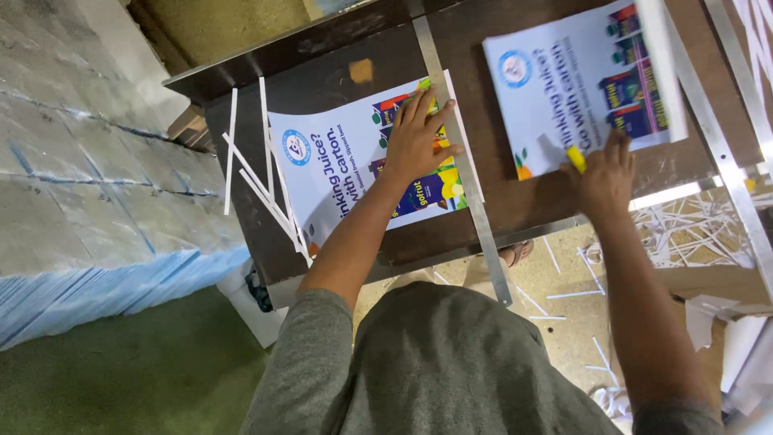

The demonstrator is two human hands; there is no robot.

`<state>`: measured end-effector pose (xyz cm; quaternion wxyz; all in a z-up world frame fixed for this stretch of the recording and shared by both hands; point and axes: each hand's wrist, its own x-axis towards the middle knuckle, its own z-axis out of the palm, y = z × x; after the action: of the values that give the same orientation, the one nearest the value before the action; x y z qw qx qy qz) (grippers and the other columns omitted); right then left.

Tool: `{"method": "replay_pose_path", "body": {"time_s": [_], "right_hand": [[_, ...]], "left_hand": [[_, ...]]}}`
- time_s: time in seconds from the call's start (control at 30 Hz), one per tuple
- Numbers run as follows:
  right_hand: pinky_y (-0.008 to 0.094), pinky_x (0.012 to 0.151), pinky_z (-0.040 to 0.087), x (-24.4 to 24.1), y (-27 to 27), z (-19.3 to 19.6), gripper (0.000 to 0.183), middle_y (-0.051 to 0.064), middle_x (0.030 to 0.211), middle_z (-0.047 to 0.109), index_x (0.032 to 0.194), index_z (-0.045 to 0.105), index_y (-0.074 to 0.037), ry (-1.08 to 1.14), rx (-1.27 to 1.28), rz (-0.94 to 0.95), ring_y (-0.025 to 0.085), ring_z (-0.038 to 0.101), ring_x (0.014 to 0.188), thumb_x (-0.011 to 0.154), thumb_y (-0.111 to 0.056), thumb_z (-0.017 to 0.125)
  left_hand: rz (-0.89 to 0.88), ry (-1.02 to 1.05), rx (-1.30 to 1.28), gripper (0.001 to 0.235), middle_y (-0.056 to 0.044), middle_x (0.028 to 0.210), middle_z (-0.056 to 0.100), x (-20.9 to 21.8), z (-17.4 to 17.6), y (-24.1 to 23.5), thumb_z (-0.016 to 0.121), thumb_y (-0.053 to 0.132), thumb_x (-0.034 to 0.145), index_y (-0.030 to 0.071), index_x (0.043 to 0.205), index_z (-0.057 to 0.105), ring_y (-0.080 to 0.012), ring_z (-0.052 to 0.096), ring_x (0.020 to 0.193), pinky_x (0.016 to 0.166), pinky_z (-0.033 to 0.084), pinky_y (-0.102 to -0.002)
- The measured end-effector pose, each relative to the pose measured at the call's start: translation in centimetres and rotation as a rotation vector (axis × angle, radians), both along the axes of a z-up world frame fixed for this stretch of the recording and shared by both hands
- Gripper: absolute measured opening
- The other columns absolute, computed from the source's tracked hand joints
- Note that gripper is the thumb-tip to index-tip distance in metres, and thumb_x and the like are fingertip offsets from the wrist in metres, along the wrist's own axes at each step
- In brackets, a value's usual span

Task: Trimming printed sheets using a metal ruler and a utility knife on a workbench

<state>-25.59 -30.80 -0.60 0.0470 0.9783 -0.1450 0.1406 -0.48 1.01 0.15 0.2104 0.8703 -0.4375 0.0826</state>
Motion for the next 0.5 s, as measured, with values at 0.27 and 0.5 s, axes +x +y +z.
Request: {"method": "replay_pose_path", "body": {"time_s": [0.27,0.5], "right_hand": [[0.040,0.077,0.061,-0.2,2.8,4.9,0.053,0.024,0.124,0.064,0.135,0.059,0.012,-0.159,0.255,-0.108,0.033,0.064,0.100,0.092,0.000,0.088],[0.050,0.059,0.038,-9.1,18.7,1.0,0.023,0.019,0.076,0.060,0.090,0.056,-0.004,0.050,0.786,-0.144,0.040,0.055,0.065,0.100,-0.018,0.071]], "left_hand": [[-0.018,0.054,-0.055,0.081,-0.019,0.166,0.035,-0.6,1.4,0.5,0.056,0.077,0.096,0.020,0.154,0.054,-0.0383,0.028,0.157,0.130,0.026,-0.056],[0.016,0.172,0.117,0.119,-0.011,0.174,0.023,0.5,0.1,0.6,0.075,0.084,0.089,0.008,0.166,0.026,-0.0294,0.017,0.163,0.136,0.015,-0.049]]}}
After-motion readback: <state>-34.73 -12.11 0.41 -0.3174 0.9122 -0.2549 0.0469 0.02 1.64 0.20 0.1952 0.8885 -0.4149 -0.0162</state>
